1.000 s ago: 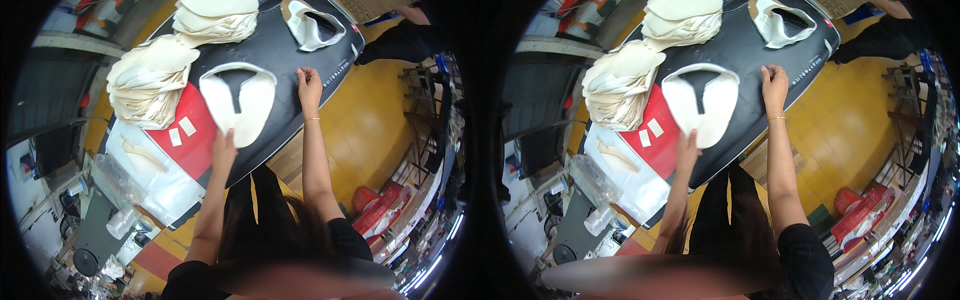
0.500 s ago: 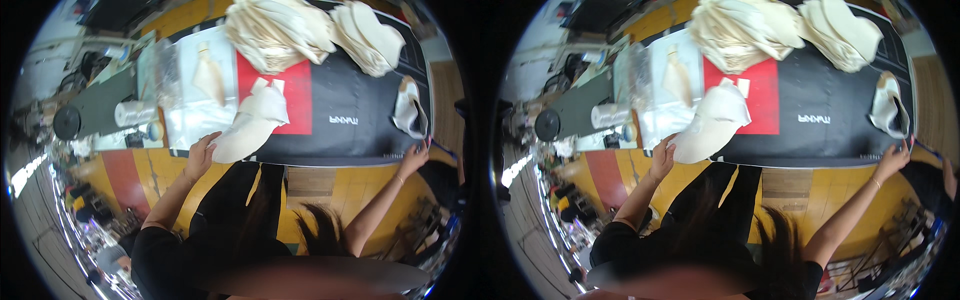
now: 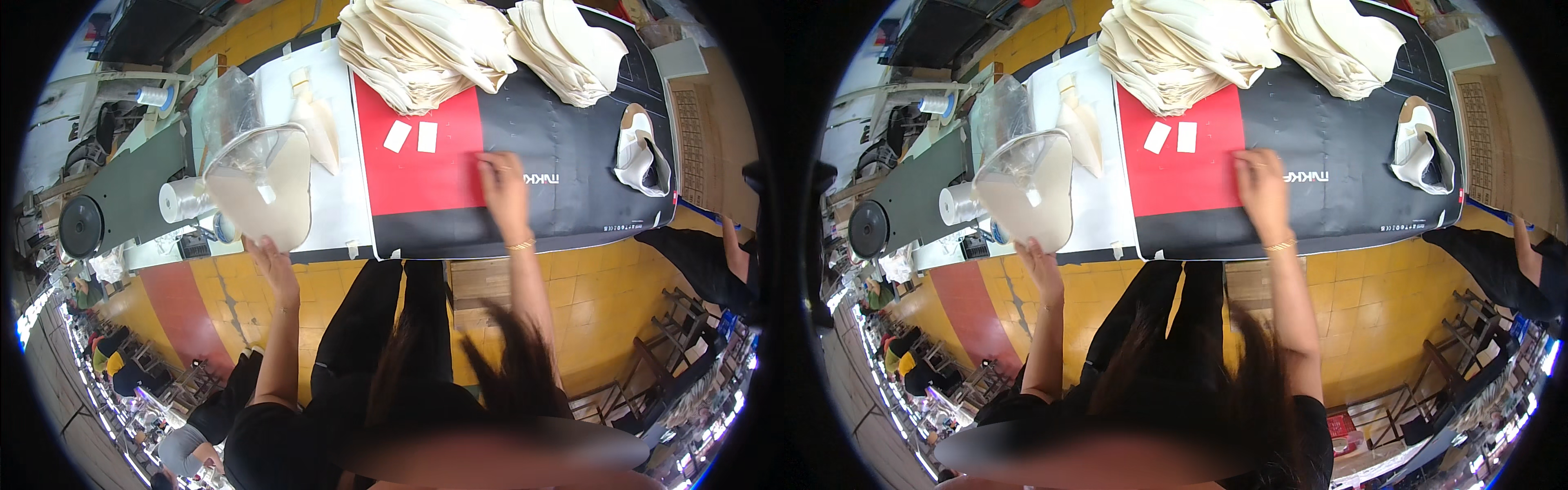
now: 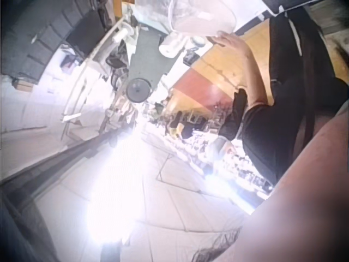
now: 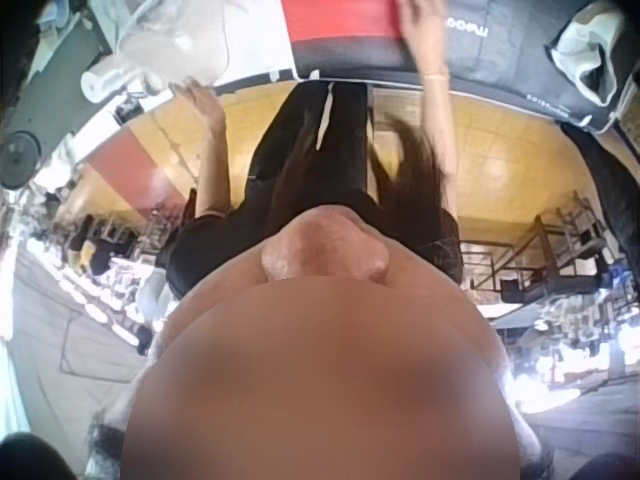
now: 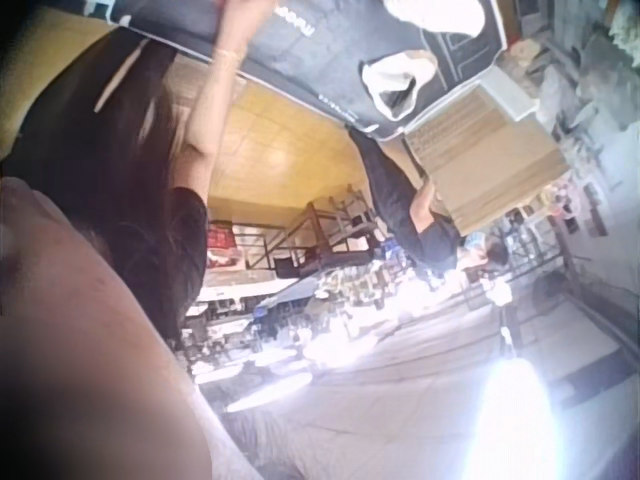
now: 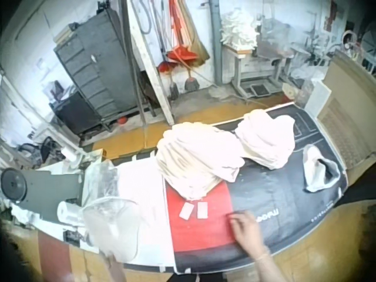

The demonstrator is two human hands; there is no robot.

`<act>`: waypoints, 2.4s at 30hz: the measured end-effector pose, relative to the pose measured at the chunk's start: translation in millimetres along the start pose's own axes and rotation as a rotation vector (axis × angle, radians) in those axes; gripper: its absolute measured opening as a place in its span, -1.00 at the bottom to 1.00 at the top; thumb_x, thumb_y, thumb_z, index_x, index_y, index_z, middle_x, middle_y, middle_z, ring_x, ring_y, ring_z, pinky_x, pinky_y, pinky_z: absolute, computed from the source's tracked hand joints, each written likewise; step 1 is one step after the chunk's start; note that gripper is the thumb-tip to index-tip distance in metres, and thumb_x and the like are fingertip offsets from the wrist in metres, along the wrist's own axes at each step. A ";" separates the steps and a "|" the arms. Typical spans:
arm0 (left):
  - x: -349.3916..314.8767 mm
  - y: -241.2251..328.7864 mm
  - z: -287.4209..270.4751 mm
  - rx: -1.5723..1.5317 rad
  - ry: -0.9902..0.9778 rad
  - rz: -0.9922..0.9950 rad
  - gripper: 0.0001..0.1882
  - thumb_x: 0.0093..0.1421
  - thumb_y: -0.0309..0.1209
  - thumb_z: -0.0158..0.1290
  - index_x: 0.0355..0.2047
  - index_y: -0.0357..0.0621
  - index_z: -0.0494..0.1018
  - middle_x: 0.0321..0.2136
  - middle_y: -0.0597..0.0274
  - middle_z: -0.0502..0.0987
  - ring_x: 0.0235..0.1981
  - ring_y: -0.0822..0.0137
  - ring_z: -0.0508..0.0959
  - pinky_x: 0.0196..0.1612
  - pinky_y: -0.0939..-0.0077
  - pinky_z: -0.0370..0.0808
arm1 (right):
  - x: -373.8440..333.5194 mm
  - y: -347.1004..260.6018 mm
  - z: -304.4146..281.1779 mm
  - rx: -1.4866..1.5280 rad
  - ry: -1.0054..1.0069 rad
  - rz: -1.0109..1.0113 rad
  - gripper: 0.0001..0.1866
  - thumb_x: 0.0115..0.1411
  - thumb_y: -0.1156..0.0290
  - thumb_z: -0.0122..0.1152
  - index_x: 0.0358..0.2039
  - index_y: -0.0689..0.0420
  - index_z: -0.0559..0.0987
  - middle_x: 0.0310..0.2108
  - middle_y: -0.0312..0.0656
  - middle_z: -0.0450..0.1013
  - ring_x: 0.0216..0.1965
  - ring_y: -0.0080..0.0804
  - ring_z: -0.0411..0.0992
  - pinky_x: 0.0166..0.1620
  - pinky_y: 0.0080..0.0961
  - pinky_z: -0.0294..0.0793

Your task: The person handles white fabric pieces on a worktable, folds and aligns them, then moves to a cutting table to place small rectangular inserts into a white garment shell. The person continues to position and press the inserts into place.

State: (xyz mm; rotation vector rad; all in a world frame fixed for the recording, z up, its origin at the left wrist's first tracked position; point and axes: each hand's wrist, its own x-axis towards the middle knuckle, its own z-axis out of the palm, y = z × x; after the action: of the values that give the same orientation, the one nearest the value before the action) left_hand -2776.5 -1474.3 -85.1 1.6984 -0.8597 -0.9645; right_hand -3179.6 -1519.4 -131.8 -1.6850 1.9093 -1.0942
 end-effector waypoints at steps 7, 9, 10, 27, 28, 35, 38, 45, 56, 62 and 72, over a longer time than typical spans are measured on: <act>-17.4 -20.6 2.6 0.278 -0.062 -0.126 -0.40 0.40 -0.40 -0.10 0.37 -0.23 -0.05 0.13 0.00 0.25 -0.03 0.24 0.39 0.13 0.41 0.36 | 36.4 -62.8 107.2 -0.334 -0.009 -0.004 -0.61 0.04 0.31 0.40 -0.10 0.10 0.59 -0.14 -0.18 0.43 -0.10 -0.19 0.38 -0.04 -0.18 0.32; -24.8 -14.7 2.4 0.510 -0.059 0.071 -0.39 0.36 -0.43 -0.04 0.35 -0.22 0.02 0.10 0.01 0.25 -0.05 0.23 0.39 0.08 0.41 0.37 | 36.7 -68.3 118.3 -0.360 -0.087 0.100 -0.49 -0.02 0.24 0.46 -0.05 0.12 0.54 -0.08 -0.21 0.39 -0.05 -0.23 0.32 0.02 -0.13 0.22; -27.6 -11.5 5.3 0.630 -0.053 0.208 -0.38 0.34 -0.44 0.00 0.34 -0.21 0.05 0.09 0.02 0.25 -0.06 0.23 0.39 0.06 0.40 0.37 | 35.8 -70.4 122.2 -0.340 -0.062 0.112 -0.50 -0.01 0.25 0.46 -0.06 0.13 0.54 -0.10 -0.21 0.40 -0.05 -0.23 0.32 0.03 -0.12 0.21; -12.1 65.8 167.3 0.192 -0.582 0.186 -0.68 0.25 -0.53 0.12 0.03 -0.27 0.53 -0.27 0.15 0.65 -0.36 0.51 0.56 -0.21 0.61 0.52 | 2.5 -111.5 36.2 0.379 0.189 0.054 -0.81 0.12 0.55 0.34 -0.24 0.23 0.56 -0.35 -0.14 0.51 -0.40 -0.42 0.46 -0.28 -0.53 0.47; -18.0 69.6 170.1 0.213 -0.555 0.312 -0.69 0.26 -0.54 0.12 0.02 -0.27 0.53 -0.25 0.12 0.66 -0.36 0.49 0.58 -0.23 0.61 0.53 | -0.7 -117.7 29.0 0.401 0.183 0.086 -0.83 0.12 0.55 0.34 -0.26 0.23 0.58 -0.35 -0.15 0.51 -0.40 -0.42 0.46 -0.29 -0.53 0.48; -30.7 73.0 189.6 0.206 -0.578 0.915 -0.60 0.10 -0.69 0.14 -0.02 -0.27 0.54 0.05 -0.06 0.52 0.04 0.04 0.57 0.04 0.30 0.56 | -21.9 -139.5 4.5 0.606 0.228 0.309 -0.82 0.14 0.57 0.32 -0.21 0.24 0.65 -0.27 -0.14 0.61 -0.28 -0.48 0.57 -0.17 -0.56 0.54; -36.0 76.3 189.0 0.209 -0.614 0.923 -0.62 0.10 -0.68 0.15 -0.03 -0.26 0.55 0.03 -0.06 0.53 0.03 0.05 0.57 0.05 0.28 0.55 | -27.2 -137.3 -0.5 0.710 0.245 0.386 -0.86 0.15 0.57 0.32 -0.24 0.27 0.64 -0.31 -0.18 0.60 -0.29 -0.52 0.56 -0.18 -0.57 0.54; -48.5 89.8 183.4 0.227 -0.719 0.783 -0.66 0.17 -0.60 0.16 -0.02 -0.23 0.56 -0.04 0.00 0.60 -0.07 0.18 0.63 0.05 0.37 0.47 | -29.1 -123.3 -23.0 0.754 0.111 0.419 -0.90 0.16 0.57 0.32 -0.31 0.29 0.62 -0.40 -0.22 0.58 -0.36 -0.56 0.53 -0.20 -0.60 0.50; -50.2 104.9 176.1 0.200 -0.872 0.300 -0.78 0.23 -0.46 0.17 -0.12 -0.21 0.60 -0.47 0.23 0.64 -0.50 0.54 0.53 -0.27 0.65 0.42 | -28.7 -115.7 -40.8 0.824 -0.071 0.440 -0.95 0.17 0.58 0.25 -0.34 0.28 0.60 -0.44 -0.28 0.55 -0.40 -0.63 0.46 -0.26 -0.62 0.46; -44.9 100.6 177.0 0.149 -0.872 -0.073 -0.82 0.27 -0.48 0.12 -0.17 -0.35 0.57 -0.39 0.24 0.63 -0.45 0.58 0.51 -0.34 0.71 0.40 | -38.9 -114.3 -38.3 0.944 -0.087 0.486 -0.97 0.22 0.58 0.20 -0.34 0.26 0.54 -0.41 -0.30 0.52 -0.37 -0.62 0.45 -0.23 -0.62 0.45; -16.9 63.4 201.8 -0.319 -0.731 -0.258 -0.84 0.31 -0.53 0.03 -0.15 -0.38 0.45 -0.26 0.07 0.60 -0.30 0.38 0.61 -0.18 0.54 0.52 | -66.4 -87.0 -47.6 1.246 0.080 0.520 -0.90 0.30 0.45 0.09 -0.25 0.21 0.48 -0.31 -0.25 0.50 -0.30 -0.51 0.47 -0.11 -0.50 0.43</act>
State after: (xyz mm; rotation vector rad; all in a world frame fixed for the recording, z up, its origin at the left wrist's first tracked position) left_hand -2970.9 -1557.1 -65.7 1.1928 -0.8832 -1.8543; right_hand -3141.0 -1440.2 -51.1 -0.4311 1.0736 -1.5844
